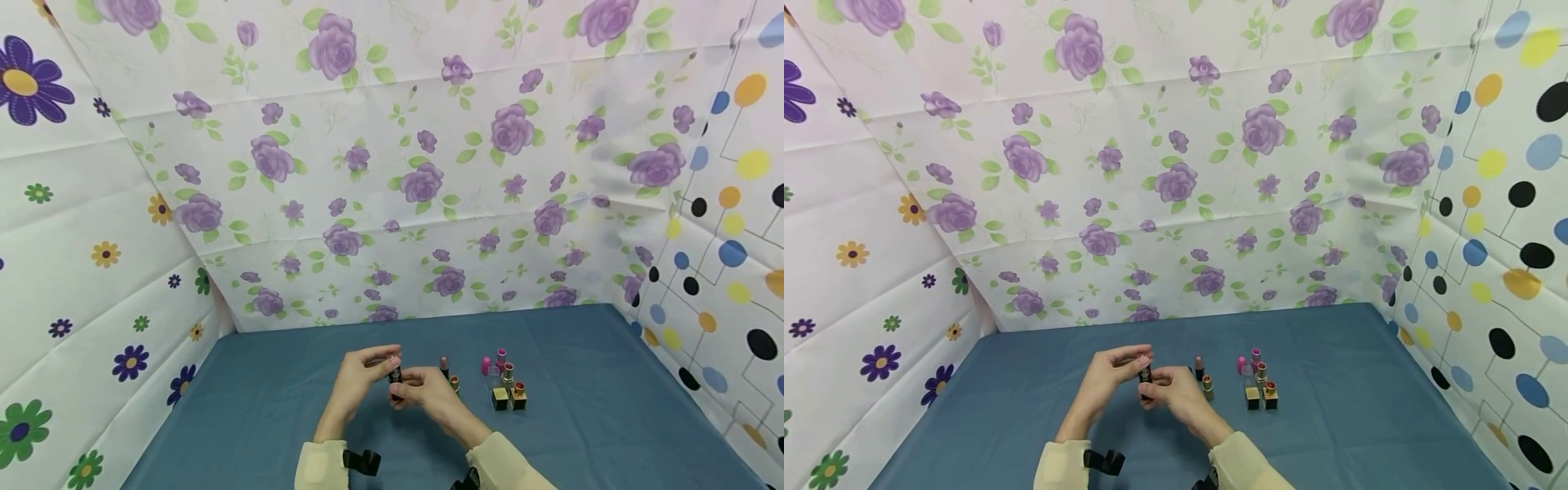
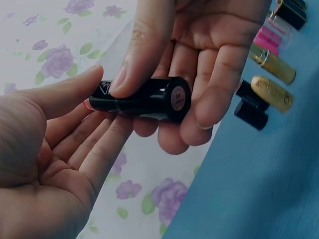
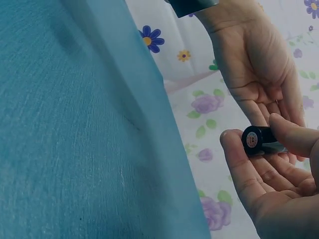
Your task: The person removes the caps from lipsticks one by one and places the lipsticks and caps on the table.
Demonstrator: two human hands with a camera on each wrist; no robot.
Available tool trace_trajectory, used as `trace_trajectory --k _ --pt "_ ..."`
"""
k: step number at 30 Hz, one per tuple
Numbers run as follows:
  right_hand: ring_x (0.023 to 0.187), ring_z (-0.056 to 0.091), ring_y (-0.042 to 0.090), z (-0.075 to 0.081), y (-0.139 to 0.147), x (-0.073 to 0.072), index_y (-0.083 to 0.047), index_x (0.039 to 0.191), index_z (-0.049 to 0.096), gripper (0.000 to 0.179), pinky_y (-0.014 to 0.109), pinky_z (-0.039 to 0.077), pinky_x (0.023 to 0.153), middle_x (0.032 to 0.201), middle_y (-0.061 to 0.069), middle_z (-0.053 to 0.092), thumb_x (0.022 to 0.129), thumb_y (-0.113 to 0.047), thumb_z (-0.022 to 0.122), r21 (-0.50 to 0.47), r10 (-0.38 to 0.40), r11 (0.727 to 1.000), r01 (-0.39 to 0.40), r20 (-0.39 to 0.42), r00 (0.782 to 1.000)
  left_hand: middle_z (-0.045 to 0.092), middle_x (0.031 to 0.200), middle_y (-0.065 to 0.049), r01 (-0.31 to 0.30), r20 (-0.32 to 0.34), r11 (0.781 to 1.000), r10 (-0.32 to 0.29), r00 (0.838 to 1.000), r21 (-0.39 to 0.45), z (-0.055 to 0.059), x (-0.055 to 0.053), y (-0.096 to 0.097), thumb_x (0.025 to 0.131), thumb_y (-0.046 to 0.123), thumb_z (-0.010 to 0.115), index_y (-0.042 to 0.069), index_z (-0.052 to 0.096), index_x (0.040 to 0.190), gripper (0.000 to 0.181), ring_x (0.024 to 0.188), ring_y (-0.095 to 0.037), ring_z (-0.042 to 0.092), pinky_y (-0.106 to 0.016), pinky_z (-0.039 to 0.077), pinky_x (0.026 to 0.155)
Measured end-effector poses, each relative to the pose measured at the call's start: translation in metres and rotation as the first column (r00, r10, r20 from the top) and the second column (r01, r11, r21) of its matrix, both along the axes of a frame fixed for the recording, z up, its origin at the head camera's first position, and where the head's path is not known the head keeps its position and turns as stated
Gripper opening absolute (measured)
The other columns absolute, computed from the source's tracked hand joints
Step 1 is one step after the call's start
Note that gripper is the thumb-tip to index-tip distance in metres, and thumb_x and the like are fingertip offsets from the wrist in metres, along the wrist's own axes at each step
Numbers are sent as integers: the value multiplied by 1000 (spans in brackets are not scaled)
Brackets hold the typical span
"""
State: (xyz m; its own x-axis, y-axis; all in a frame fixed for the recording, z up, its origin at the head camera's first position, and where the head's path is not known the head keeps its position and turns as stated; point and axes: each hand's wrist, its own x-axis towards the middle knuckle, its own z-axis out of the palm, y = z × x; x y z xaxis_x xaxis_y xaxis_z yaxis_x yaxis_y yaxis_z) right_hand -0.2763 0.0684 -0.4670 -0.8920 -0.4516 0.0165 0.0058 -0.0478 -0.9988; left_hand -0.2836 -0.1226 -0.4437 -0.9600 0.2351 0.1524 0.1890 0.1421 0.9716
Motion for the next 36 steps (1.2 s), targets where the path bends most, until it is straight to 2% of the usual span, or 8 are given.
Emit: trace_trajectory --k 5,12,17,21,26,31,36 --pt "90 76 22 -1 4 0 9 126 68 36 51 60 90 108 24 75 102 -18 70 -5 3 1000 -3 12 1000 71 131 -14 -5 -4 998 5 1000 55 -1 1 5 98 24 76 6 72 133 39 118 -26 69 -46 52 106" --pt "89 76 20 -4 5 -1 15 129 63 42 44 62 85 104 20 76 102 -16 70 -1 6 1000 -6 19 1000 72 127 -16 -37 6 996 37 999 80 -4 2 6 98 22 76 5 74 129 36 112 -25 72 -44 54 104" --pt "88 76 22 -3 6 0 14 128 65 39 42 63 83 104 21 76 102 -15 70 6 3 1000 -3 18 1000 71 127 -20 -64 20 993 62 998 102 -6 2 7 98 20 76 5 75 128 34 110 -23 72 -41 55 101" --pt "85 76 25 -1 7 1 11 125 68 35 42 63 79 102 22 76 101 -14 71 46 -16 999 16 -10 1000 73 124 -17 -97 17 989 96 995 109 -9 1 10 98 20 75 3 74 128 34 108 -21 73 -39 57 98" --pt "81 75 27 3 8 0 9 117 71 27 48 63 79 99 23 75 100 -12 71 111 -38 993 43 -47 998 75 119 -12 -142 9 985 142 990 101 -13 -1 14 98 22 76 3 75 127 34 105 -18 73 -36 58 95" --pt "77 74 24 8 8 0 5 110 74 19 56 61 81 97 24 75 100 -11 72 164 -48 985 58 -64 997 76 119 -13 -167 18 978 166 986 125 -14 -1 16 98 20 75 1 75 127 34 106 -19 73 -32 59 93" --pt "75 74 24 11 9 1 5 111 74 22 55 61 79 94 22 75 99 -13 73 205 -53 977 66 -67 996 76 118 -14 -189 48 967 183 982 170 -16 0 19 99 19 75 -2 73 127 35 108 -20 73 -30 59 92"
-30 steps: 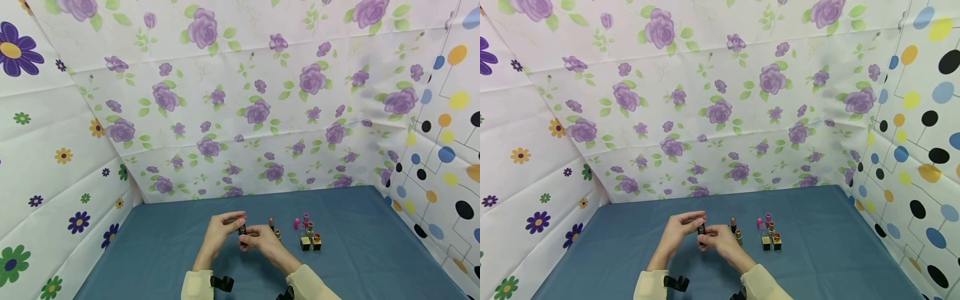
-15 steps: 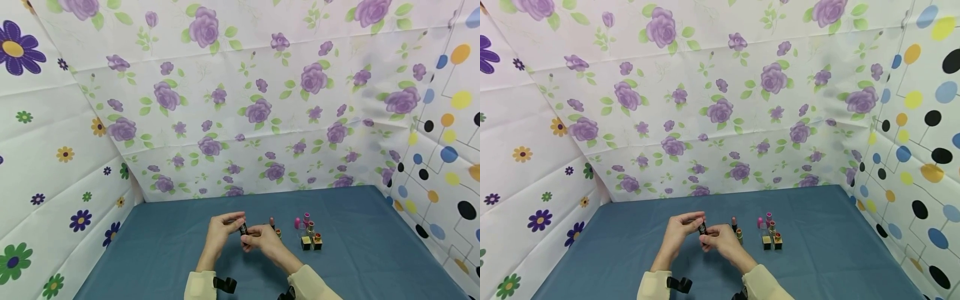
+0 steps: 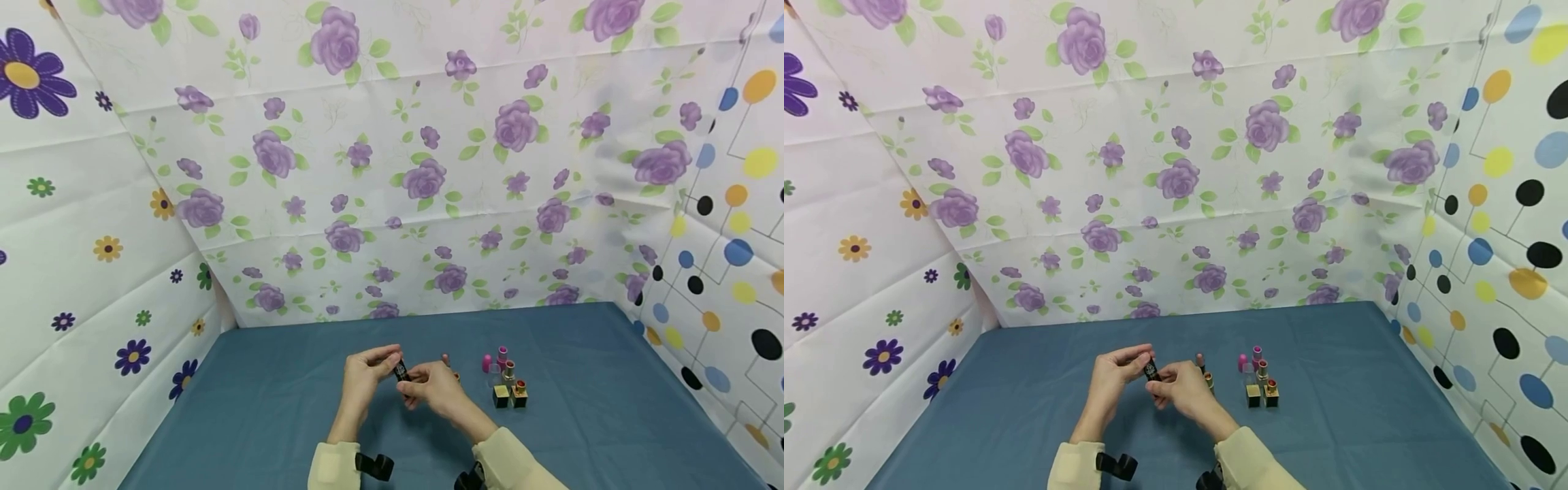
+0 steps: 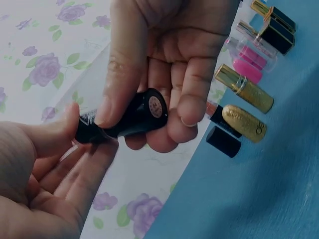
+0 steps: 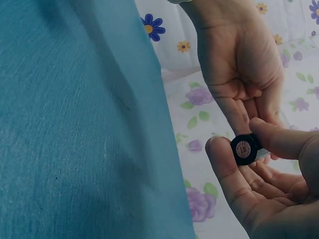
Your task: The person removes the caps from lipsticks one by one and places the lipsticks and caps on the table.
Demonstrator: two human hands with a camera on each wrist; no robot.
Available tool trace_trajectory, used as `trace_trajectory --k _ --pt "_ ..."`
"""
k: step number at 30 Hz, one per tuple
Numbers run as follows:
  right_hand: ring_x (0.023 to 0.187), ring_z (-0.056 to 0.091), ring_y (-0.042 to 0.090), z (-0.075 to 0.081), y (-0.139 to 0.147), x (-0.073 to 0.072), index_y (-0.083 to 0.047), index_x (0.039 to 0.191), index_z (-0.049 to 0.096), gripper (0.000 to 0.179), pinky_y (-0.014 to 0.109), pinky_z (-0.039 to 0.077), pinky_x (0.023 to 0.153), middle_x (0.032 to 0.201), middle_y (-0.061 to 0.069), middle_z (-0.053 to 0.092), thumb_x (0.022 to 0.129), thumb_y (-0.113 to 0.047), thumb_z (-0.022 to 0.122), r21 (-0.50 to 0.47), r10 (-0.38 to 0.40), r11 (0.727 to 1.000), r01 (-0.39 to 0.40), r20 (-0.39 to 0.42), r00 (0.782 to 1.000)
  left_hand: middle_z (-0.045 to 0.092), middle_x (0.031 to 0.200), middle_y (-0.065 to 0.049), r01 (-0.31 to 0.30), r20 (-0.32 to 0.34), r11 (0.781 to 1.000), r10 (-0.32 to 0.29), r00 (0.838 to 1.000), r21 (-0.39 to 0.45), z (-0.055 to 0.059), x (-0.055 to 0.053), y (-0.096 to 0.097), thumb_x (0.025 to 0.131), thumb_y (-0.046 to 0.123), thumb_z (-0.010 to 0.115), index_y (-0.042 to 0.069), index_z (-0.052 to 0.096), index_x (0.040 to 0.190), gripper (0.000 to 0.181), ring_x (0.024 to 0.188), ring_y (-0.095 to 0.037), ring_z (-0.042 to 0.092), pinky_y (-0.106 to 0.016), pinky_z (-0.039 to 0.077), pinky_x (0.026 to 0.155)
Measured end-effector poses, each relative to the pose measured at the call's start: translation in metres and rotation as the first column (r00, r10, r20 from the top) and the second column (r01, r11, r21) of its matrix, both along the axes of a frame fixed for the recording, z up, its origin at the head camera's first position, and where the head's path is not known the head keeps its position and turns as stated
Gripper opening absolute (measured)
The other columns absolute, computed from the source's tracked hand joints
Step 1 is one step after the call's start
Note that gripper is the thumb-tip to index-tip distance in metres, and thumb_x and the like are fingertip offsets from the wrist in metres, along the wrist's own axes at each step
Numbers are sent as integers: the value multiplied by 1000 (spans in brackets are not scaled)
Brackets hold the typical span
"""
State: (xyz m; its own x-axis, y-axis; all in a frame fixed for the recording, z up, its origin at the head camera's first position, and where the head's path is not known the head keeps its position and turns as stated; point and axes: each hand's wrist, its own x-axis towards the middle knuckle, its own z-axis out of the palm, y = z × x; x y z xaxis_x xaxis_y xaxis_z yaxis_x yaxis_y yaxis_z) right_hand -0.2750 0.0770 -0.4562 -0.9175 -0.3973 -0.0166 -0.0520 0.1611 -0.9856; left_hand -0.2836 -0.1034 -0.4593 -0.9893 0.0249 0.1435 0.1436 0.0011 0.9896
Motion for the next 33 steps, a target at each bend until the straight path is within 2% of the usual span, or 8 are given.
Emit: trace_trajectory --k 5,8,11,13,18,23,29,33 --pt "72 73 24 -3 2 -1 5 109 75 22 54 62 76 93 23 75 97 -13 75 21 -3 1000 3 -8 1000 75 118 -17 -4 23 999 3 1000 45 0 1 2 100 16 73 -7 70 128 36 108 -22 73 -31 59 93" --pt "69 73 23 -7 2 0 2 101 77 16 47 63 72 87 18 76 94 -12 79 67 -3 998 5 -24 1000 74 119 -19 -74 28 994 72 997 74 4 0 -2 100 17 73 -6 71 127 35 107 -23 74 -32 60 91" --pt "67 73 22 -15 3 2 1 98 78 14 41 63 70 83 14 76 91 -11 82 90 4 996 -4 -10 1000 74 119 -18 -161 31 981 158 987 106 9 -3 -10 99 18 75 -2 75 125 33 105 -22 73 -31 60 89" --pt "68 73 23 -18 5 1 1 99 78 15 41 63 71 84 15 76 92 -11 81 85 5 996 -5 0 1000 74 118 -17 -178 17 978 177 984 106 12 -5 -14 98 19 76 1 76 123 32 104 -21 73 -31 60 89" --pt "74 74 28 -15 9 -1 4 107 75 22 46 63 74 90 19 75 95 -14 79 51 -1 999 2 -17 1000 74 118 -13 -121 -5 992 122 993 46 11 -7 -14 97 22 76 2 75 125 34 105 -19 72 -32 60 91" --pt "79 74 36 -8 15 -3 9 113 72 26 48 63 75 91 21 74 97 -12 76 33 -1 999 4 -74 997 73 120 -11 -100 9 995 100 995 22 9 -6 -10 98 24 76 2 73 129 38 108 -20 71 -33 59 93" --pt "72 70 36 2 32 -8 1 114 74 27 51 60 68 89 12 73 97 -19 78 111 -70 990 88 -153 986 74 121 -11 -61 -11 996 61 998 -63 5 -4 -5 98 28 76 4 74 129 39 109 -21 71 -39 58 96" --pt "68 65 36 11 46 -10 2 118 74 35 53 57 64 90 8 72 95 -24 79 163 -65 982 95 -182 981 76 117 -10 -23 -39 991 18 999 -131 0 -1 -1 97 27 77 3 74 128 38 104 -19 71 -41 58 95"
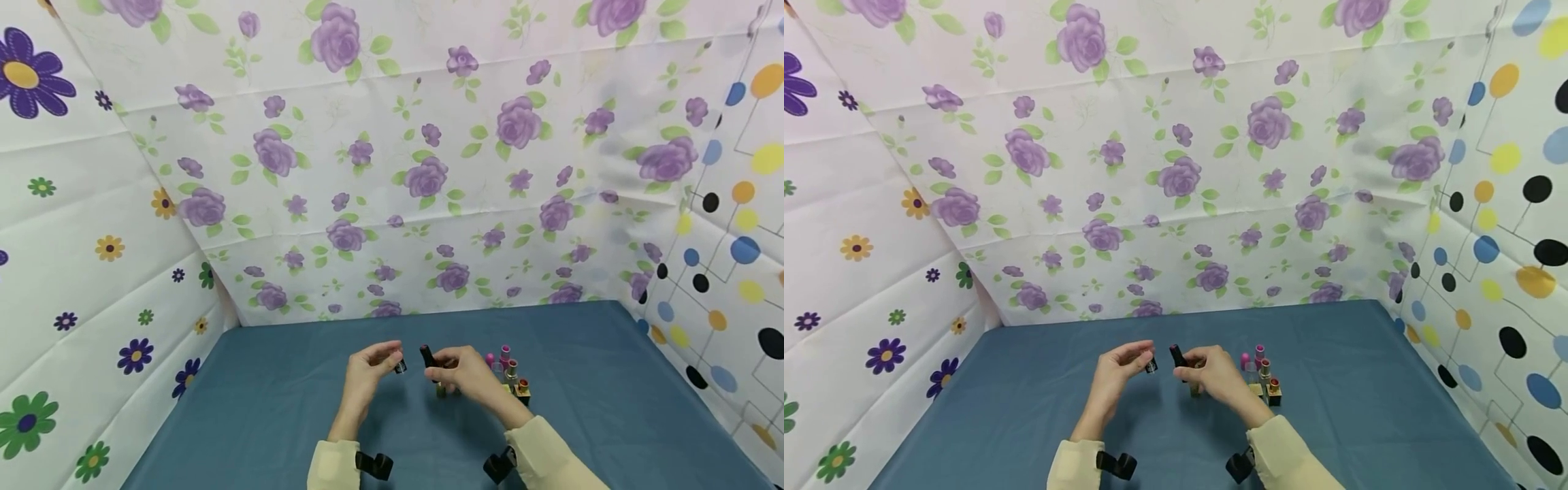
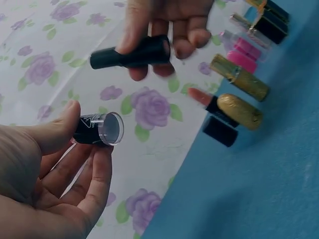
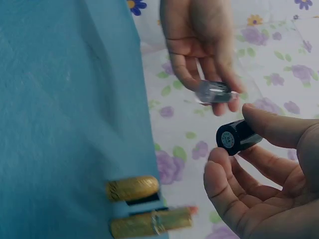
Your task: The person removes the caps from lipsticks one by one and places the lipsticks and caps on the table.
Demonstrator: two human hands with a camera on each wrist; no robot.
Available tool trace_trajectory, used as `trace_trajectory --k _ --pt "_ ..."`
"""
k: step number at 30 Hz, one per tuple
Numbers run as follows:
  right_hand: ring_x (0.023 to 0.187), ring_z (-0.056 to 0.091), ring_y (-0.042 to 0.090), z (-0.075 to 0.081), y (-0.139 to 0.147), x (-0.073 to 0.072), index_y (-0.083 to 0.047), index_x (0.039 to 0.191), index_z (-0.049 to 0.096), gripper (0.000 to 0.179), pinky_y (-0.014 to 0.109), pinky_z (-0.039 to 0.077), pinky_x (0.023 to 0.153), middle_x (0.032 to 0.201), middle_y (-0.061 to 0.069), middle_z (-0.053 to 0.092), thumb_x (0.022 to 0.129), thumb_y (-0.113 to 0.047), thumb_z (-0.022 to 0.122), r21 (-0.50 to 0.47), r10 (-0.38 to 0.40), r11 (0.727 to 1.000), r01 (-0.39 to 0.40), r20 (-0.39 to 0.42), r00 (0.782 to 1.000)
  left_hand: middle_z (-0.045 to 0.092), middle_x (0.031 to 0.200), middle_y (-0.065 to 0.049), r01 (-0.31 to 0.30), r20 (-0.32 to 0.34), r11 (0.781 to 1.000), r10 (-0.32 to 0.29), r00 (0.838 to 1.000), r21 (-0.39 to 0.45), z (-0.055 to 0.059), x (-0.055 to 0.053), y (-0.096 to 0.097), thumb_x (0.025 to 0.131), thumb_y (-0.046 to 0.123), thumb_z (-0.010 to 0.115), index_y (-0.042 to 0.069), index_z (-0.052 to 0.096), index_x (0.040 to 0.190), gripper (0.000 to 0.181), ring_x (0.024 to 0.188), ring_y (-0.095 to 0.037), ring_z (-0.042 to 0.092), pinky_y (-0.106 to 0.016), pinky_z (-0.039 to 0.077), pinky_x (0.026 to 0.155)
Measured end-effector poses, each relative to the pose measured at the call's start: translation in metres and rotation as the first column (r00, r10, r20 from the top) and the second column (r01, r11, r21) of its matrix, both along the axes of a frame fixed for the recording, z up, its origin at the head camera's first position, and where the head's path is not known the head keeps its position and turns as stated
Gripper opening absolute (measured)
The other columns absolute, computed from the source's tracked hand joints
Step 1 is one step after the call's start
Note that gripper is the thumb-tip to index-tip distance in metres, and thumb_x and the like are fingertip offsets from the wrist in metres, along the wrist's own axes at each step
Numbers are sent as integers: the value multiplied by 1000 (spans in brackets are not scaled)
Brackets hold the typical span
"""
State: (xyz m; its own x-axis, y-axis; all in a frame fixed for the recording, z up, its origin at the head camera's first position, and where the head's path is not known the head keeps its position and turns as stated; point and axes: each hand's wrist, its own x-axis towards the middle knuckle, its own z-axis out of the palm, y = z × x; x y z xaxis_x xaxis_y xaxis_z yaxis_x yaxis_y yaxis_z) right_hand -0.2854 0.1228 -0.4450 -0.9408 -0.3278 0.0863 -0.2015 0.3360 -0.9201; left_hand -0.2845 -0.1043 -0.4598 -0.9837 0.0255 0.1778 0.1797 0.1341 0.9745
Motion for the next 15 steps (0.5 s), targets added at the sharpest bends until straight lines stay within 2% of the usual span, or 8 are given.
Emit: trace_trajectory --k 3,9,15 --pt "68 65 34 6 10 1 3 120 73 37 51 58 63 90 6 70 95 -24 80 34 13 999 -13 -6 1000 76 115 -9 34 -19 999 -35 999 -39 -1 2 4 97 24 77 3 74 127 36 103 -18 71 -39 58 93" --pt "76 70 33 10 24 6 4 122 71 34 48 60 67 93 6 68 95 -15 79 109 -3 994 8 -45 999 77 112 -6 67 -66 981 -81 995 -183 -1 4 18 94 22 79 12 79 119 27 99 -18 74 -34 61 83" --pt "75 70 29 9 28 10 0 116 73 25 40 59 66 90 4 66 94 -12 79 186 -39 981 49 -61 997 76 111 -8 96 -55 959 -114 992 -265 -1 9 31 90 17 82 15 81 113 23 100 -21 75 -36 62 80"
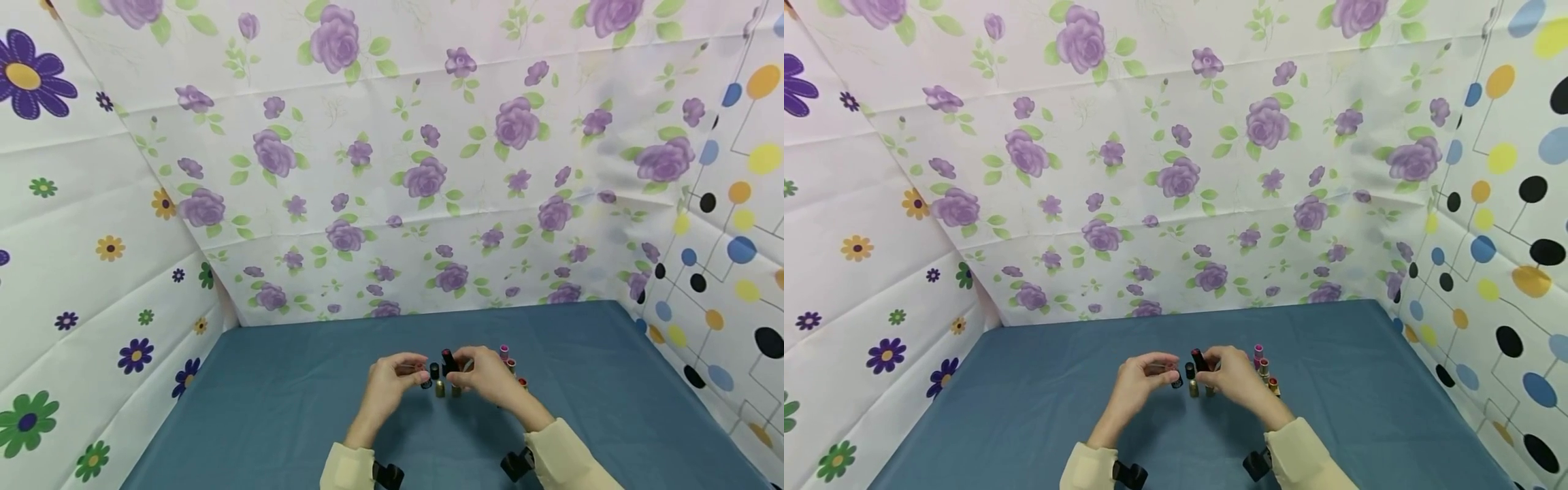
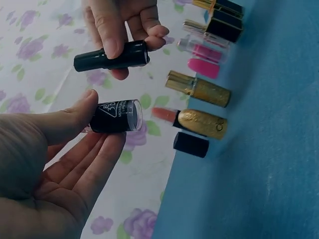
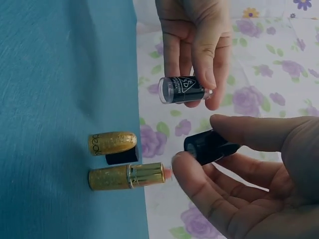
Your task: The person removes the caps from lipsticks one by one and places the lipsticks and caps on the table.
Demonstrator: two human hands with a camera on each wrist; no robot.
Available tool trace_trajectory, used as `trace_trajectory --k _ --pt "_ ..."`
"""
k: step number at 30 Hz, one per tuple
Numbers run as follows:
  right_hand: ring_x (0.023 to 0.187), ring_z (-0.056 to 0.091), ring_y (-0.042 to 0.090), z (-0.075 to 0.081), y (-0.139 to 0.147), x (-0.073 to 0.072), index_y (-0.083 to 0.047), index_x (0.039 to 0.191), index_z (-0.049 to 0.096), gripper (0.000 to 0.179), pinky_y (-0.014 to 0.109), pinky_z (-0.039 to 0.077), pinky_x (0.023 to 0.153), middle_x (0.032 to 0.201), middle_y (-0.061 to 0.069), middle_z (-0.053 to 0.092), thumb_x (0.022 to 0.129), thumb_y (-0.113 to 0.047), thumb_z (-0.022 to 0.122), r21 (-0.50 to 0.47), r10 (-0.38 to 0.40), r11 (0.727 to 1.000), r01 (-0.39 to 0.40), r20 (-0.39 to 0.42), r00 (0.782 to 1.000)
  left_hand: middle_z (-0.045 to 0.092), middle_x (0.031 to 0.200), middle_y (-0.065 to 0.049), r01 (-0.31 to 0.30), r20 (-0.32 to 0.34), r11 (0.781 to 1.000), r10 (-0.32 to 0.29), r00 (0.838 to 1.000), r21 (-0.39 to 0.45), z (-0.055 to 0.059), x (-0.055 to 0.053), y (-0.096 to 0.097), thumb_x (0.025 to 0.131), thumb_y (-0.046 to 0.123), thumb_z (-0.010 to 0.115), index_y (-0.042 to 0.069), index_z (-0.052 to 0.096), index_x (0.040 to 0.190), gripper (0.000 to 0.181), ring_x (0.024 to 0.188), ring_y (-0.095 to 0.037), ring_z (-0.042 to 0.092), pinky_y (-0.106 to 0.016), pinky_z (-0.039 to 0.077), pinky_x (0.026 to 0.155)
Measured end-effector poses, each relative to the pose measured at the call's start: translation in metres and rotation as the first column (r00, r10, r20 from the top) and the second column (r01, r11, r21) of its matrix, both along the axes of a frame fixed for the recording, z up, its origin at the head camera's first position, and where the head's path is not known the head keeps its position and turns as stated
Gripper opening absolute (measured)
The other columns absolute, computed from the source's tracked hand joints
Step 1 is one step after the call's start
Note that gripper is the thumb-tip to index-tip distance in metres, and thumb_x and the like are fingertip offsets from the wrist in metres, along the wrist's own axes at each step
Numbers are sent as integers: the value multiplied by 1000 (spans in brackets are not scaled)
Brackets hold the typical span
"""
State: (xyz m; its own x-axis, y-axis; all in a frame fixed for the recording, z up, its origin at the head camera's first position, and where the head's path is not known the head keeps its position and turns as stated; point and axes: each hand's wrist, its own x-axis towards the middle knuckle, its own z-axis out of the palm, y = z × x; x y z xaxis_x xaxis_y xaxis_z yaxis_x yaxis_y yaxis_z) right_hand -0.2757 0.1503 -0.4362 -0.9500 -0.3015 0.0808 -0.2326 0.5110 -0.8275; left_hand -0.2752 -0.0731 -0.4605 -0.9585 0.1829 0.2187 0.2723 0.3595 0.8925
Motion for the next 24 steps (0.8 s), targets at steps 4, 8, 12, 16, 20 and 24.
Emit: trace_trajectory --k 4,8,12,16,20,24 --pt "69 66 26 0 1 4 -3 106 73 17 34 51 59 85 3 65 92 -11 81 67 8 998 -8 2 1000 74 107 -3 12 4 999 -12 1000 -50 -1 1 7 89 16 83 12 81 112 23 96 -21 75 -37 62 77" --pt "60 58 21 -1 2 6 -6 93 70 11 32 44 55 75 3 62 90 -8 81 113 53 992 -55 19 998 72 100 2 37 31 997 -35 999 -68 -4 2 11 88 16 84 10 81 109 23 90 -18 74 -33 61 74" --pt "58 52 17 -5 2 6 -6 92 71 13 31 39 53 72 3 60 88 -5 82 158 62 985 -69 49 997 72 98 2 67 42 995 -64 997 -78 -10 4 15 86 13 85 10 81 107 22 87 -16 73 -30 61 72" --pt "60 56 18 -11 -1 6 -6 97 71 18 32 42 53 74 4 60 86 -3 84 219 -7 976 -11 80 997 73 96 2 86 33 991 -83 996 -100 -16 7 19 85 10 86 10 81 106 22 84 -15 72 -28 59 72" --pt "58 58 19 -17 -3 7 -7 97 70 20 33 44 51 71 4 60 85 -1 85 255 -43 967 17 99 994 71 95 3 92 31 987 -89 996 -129 -19 8 21 84 8 86 10 81 107 23 83 -12 70 -26 58 71" --pt "53 58 19 -23 -2 8 -7 99 71 21 33 46 49 69 5 60 85 0 84 255 -40 967 10 114 993 71 95 4 111 41 982 -106 994 -151 -21 8 22 85 7 85 13 82 107 23 82 -10 69 -25 57 69"
